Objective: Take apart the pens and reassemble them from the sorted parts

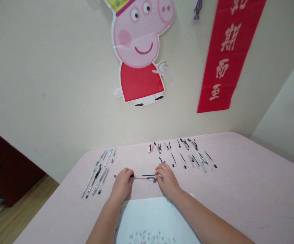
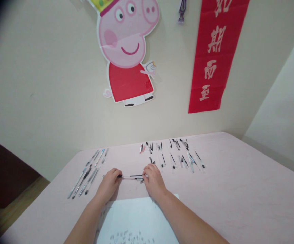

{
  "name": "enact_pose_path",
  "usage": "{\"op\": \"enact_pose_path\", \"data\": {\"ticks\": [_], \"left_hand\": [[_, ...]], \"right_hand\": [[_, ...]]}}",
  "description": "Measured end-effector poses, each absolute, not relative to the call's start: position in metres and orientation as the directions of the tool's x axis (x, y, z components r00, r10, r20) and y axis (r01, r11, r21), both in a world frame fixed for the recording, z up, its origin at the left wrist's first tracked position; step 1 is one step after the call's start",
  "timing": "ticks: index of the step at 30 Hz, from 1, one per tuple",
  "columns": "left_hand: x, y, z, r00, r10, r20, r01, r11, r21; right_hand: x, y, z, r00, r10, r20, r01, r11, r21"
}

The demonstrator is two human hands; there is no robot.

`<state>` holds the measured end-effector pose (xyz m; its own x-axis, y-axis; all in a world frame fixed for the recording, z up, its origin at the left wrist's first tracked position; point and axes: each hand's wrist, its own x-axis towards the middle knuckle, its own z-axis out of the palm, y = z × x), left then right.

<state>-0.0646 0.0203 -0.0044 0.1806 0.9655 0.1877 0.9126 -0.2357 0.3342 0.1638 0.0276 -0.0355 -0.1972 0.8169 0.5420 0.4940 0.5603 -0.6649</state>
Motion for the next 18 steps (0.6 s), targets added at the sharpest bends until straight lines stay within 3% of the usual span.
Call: {"op": "enact_pose_path", "data": {"ticks": [13, 18], "left_hand": [[-0.069, 0.015, 0.011, 0.113, 0.980, 0.166, 0.959, -0.151, 0.238], [-0.063, 0.015, 0.013, 0.152, 0.976, 0.159, 0.933, -0.194, 0.303]], "right_hand": [[0.166, 0.028, -0.032, -0.181, 0.844, 0.504, 0.576, 0.506, -0.641], [0.165, 0.028, -0.032, -0.173, 0.853, 0.492, 0.611, 0.485, -0.626]]}}
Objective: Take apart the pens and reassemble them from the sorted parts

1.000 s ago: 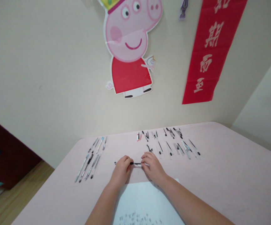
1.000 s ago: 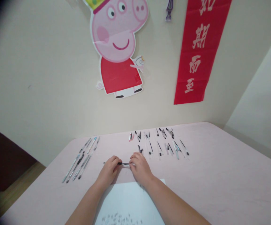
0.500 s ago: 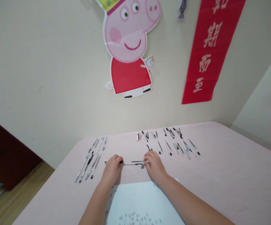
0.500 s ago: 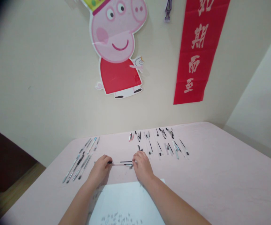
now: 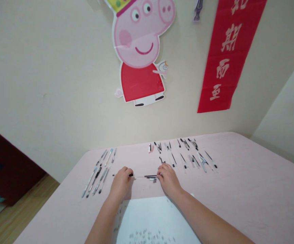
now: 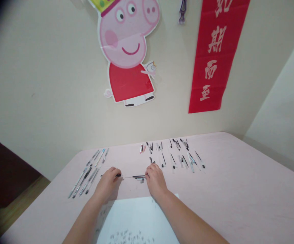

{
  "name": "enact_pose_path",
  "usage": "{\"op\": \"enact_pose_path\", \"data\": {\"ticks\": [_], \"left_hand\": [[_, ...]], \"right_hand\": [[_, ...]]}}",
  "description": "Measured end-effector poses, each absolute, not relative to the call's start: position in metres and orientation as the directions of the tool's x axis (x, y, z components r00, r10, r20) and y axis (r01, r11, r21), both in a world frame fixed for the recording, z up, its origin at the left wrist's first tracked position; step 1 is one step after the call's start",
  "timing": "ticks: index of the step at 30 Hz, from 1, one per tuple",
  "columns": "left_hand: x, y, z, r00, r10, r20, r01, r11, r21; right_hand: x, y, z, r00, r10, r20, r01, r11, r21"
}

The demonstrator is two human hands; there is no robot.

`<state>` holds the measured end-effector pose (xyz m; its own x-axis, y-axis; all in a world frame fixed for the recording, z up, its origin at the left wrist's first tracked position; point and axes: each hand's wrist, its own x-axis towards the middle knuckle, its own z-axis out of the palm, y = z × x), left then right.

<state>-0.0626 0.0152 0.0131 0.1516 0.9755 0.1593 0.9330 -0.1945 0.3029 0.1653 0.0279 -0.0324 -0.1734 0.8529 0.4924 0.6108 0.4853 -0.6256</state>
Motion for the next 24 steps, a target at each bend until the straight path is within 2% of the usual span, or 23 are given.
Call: {"op": "enact_pose_path", "data": {"ticks": [8, 15, 18, 24], "left_hand": [[-0.011, 0.003, 0.013, 0.445, 0.892, 0.074, 0.811, -0.437, 0.388], [0.014, 0.004, 0.005, 0.597, 0.799, 0.070, 0.766, -0.593, 0.249], [0.016, 0.004, 0.008, 0.587, 0.807, 0.064, 0.783, -0.586, 0.211], [0.010, 0.006, 0.008, 0.433, 0.901, 0.024, 0.878, -0.428, 0.217]], "right_hand": [[0.166, 0.029, -0.037, -0.192, 0.834, 0.517, 0.613, 0.513, -0.601], [0.170, 0.033, -0.039, -0.068, 0.801, 0.595, 0.596, 0.511, -0.620], [0.171, 0.034, -0.039, -0.039, 0.796, 0.604, 0.596, 0.504, -0.625], [0.173, 0.036, -0.039, 0.006, 0.799, 0.601, 0.588, 0.483, -0.649]]}}
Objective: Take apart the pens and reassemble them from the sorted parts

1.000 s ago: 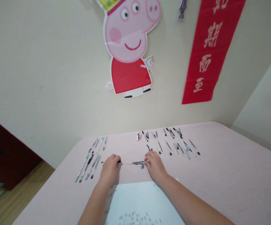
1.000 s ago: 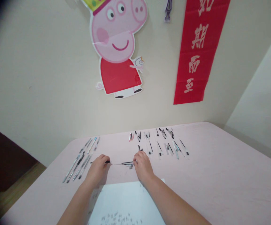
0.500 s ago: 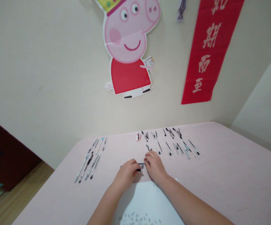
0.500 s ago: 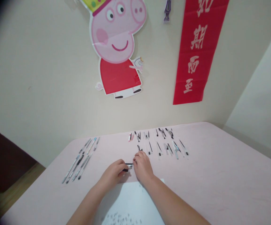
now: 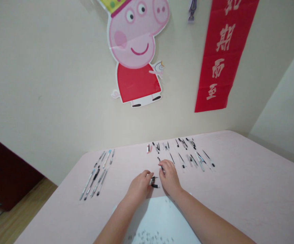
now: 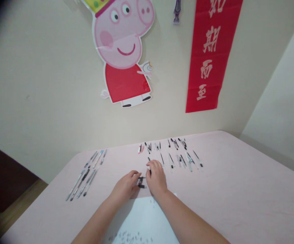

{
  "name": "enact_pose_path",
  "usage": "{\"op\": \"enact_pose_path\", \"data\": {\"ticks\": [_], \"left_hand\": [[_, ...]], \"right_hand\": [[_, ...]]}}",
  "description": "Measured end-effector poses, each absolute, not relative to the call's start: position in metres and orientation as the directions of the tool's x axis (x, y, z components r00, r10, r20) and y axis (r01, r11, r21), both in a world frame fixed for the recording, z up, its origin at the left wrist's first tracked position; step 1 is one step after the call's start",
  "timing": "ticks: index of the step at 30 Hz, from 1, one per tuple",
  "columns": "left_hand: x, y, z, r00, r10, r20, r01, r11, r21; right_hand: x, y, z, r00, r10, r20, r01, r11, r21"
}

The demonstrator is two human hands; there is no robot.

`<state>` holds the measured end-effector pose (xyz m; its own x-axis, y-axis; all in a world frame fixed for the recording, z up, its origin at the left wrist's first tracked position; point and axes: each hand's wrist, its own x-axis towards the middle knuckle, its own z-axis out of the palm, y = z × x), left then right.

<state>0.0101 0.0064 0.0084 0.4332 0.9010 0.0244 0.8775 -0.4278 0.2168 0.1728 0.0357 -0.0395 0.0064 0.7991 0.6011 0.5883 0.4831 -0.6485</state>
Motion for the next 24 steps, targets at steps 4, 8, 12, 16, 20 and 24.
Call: {"op": "enact_pose_path", "data": {"ticks": [4, 8, 12, 16, 20, 24], "left_hand": [[0.011, 0.011, 0.003, 0.446, 0.895, -0.015, 0.874, -0.432, 0.220], [0.018, 0.010, 0.006, 0.487, 0.873, 0.004, 0.852, -0.476, 0.219], [0.025, 0.007, 0.012, 0.498, 0.867, 0.017, 0.845, -0.489, 0.216], [0.026, 0.010, 0.013, 0.521, 0.853, 0.018, 0.839, -0.516, 0.173], [0.023, 0.016, 0.013, 0.554, 0.832, 0.035, 0.817, -0.551, 0.171], [0.018, 0.023, 0.013, 0.595, 0.800, 0.072, 0.779, -0.596, 0.194]], "right_hand": [[0.174, 0.036, -0.040, 0.023, 0.797, 0.603, 0.581, 0.481, -0.657], [0.174, 0.036, -0.039, 0.028, 0.794, 0.607, 0.578, 0.483, -0.658], [0.175, 0.037, -0.039, 0.033, 0.798, 0.602, 0.579, 0.476, -0.663], [0.175, 0.037, -0.039, 0.040, 0.803, 0.595, 0.580, 0.466, -0.669], [0.175, 0.037, -0.038, 0.045, 0.808, 0.587, 0.578, 0.458, -0.675], [0.175, 0.037, -0.038, 0.058, 0.805, 0.591, 0.567, 0.461, -0.683]]}}
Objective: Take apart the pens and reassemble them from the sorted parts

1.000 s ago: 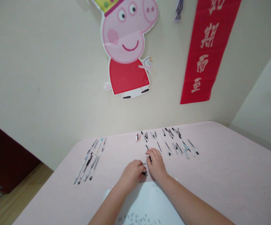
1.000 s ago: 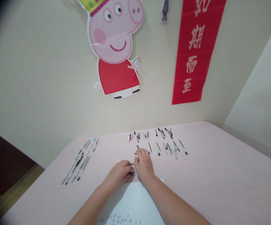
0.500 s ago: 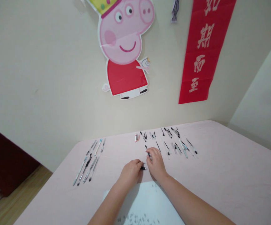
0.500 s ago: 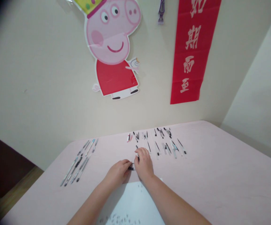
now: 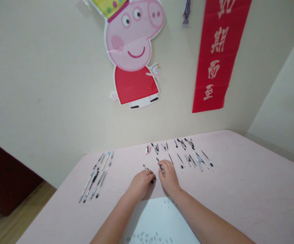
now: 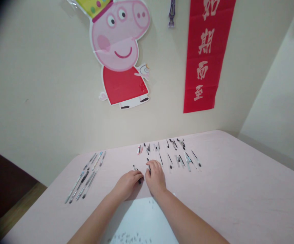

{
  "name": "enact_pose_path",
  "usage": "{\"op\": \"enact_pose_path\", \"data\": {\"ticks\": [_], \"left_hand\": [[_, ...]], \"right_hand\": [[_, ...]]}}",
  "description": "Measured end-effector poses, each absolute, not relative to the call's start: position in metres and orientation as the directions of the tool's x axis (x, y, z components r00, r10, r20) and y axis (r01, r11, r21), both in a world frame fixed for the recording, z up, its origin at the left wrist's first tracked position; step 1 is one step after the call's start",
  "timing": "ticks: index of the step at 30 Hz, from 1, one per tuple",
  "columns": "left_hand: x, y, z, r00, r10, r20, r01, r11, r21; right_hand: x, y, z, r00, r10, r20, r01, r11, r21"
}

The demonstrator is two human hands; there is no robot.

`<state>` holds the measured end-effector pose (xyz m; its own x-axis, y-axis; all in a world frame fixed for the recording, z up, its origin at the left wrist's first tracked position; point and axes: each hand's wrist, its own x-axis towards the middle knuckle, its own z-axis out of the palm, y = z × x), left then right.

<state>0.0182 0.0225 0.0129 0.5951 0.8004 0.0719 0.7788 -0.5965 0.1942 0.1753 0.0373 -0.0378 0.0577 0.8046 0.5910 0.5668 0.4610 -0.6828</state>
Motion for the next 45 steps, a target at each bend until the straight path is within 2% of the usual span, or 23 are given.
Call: {"op": "enact_pose_path", "data": {"ticks": [14, 35, 45], "left_hand": [[0.012, 0.044, 0.008, 0.641, 0.756, 0.133, 0.717, -0.651, 0.248], [0.009, 0.049, -0.003, 0.640, 0.740, 0.205, 0.704, -0.672, 0.228], [0.005, 0.046, -0.004, 0.567, 0.785, 0.249, 0.715, -0.619, 0.324]], "right_hand": [[0.175, 0.041, -0.045, 0.065, 0.786, 0.615, 0.576, 0.474, -0.666], [0.175, 0.042, -0.044, 0.054, 0.799, 0.599, 0.577, 0.465, -0.671], [0.175, 0.041, -0.044, 0.059, 0.784, 0.617, 0.561, 0.485, -0.671]]}}
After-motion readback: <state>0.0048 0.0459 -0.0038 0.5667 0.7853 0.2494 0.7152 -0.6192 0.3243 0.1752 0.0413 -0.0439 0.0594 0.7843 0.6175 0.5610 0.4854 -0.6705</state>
